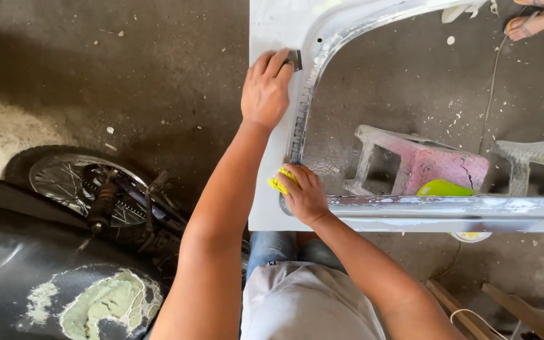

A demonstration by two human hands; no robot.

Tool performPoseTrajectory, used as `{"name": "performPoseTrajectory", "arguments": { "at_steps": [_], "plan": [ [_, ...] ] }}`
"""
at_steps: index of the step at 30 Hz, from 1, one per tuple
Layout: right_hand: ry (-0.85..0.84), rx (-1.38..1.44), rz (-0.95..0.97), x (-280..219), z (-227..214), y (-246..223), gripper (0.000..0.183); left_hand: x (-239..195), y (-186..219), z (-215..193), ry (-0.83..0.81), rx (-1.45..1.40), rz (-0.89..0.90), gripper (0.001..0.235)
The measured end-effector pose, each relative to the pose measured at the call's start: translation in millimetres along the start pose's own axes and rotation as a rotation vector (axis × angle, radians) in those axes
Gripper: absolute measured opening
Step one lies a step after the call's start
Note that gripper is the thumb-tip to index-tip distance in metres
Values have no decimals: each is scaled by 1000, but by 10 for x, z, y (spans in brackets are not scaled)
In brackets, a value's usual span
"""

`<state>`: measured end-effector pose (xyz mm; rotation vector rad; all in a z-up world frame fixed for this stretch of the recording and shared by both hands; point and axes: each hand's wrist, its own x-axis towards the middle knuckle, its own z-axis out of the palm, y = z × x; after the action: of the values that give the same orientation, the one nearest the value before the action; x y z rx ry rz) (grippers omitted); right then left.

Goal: Sanding the frame of a car door with sandpaper and water.

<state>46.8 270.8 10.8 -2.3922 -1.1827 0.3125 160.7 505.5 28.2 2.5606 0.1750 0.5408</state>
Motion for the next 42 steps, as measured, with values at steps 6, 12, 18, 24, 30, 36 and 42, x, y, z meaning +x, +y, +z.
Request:
{"name": "performPoseTrajectory", "arguments": {
  "at_steps": [6, 12, 18, 24, 30, 36, 42],
  "plan": [
    [-14, 45, 3, 20, -2, 15, 52, -886, 178, -252, -117, -10, 119, 27],
    [0, 35, -19, 23, -6, 37, 54, -344, 77, -15, -92, -36, 109, 26],
    [-4, 14, -39, 8, 35, 74, 51, 81, -5, 118, -72, 33, 45, 29],
    [16, 24, -25, -27, 92, 86, 50, -1135, 154, -468, -138, -78, 123, 28],
    [4, 28, -4, -2, 68, 68, 48, -391, -285, -31, 63, 79, 10, 22],
    [-7, 18, -5, 10, 28, 38, 53, -196, -363, 71, 52, 123, -43, 23],
    [18, 4, -6, 13, 77, 75, 51, -1249, 157, -453, -102, -37, -41, 16]
  ]
}}
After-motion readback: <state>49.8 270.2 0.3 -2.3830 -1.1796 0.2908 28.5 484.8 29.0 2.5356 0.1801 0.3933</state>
